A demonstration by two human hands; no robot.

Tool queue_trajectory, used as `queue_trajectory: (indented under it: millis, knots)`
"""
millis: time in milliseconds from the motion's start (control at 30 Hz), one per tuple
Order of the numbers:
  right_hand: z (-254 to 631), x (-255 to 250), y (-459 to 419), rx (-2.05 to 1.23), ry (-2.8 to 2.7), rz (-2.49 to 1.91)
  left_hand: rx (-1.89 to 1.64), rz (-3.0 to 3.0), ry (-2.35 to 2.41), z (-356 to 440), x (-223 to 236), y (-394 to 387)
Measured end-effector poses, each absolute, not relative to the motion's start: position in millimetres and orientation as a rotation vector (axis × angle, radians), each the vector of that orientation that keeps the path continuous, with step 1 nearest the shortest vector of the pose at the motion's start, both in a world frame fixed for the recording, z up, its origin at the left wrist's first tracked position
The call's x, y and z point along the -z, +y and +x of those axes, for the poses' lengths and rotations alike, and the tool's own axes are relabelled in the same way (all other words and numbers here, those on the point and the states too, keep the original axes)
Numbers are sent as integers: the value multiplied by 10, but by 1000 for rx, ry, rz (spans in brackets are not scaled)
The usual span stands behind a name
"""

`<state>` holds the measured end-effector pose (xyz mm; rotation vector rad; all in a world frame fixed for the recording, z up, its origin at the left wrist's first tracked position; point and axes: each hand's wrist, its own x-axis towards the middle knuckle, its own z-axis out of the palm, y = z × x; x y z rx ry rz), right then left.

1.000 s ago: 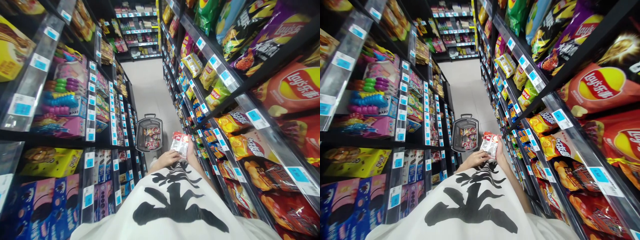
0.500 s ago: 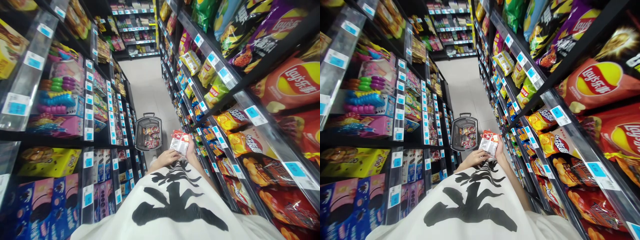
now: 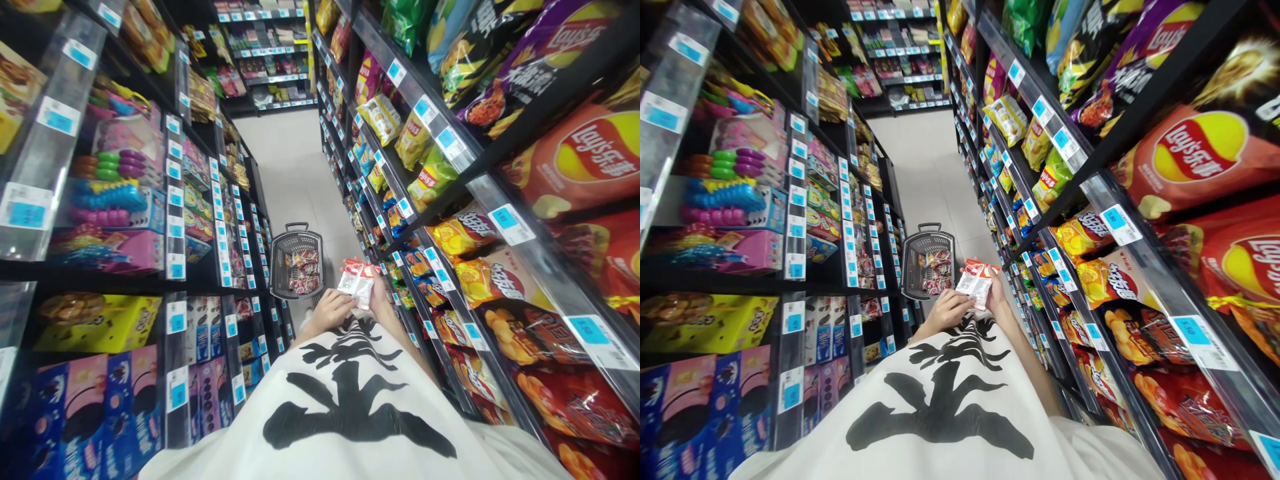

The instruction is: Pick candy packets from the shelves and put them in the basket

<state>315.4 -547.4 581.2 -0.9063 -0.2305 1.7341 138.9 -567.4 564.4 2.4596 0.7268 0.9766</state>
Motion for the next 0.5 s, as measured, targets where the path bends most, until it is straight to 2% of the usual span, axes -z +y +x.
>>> queue_trajectory:
  millis: [200,333,500]
  knots:
    - [3225,-5591,-5534,-1742,-509,-1004,-1279,1780,1154,1388,-5700,-5674]
    - [3262,-5498,-5631,-1778,-600,-1147,-1171,902,1303,1349,-5622,-5633]
    - [3212,-5379,-5691,-1747,-550,-1316,-942,563,1227,1303,-5342,-5630]
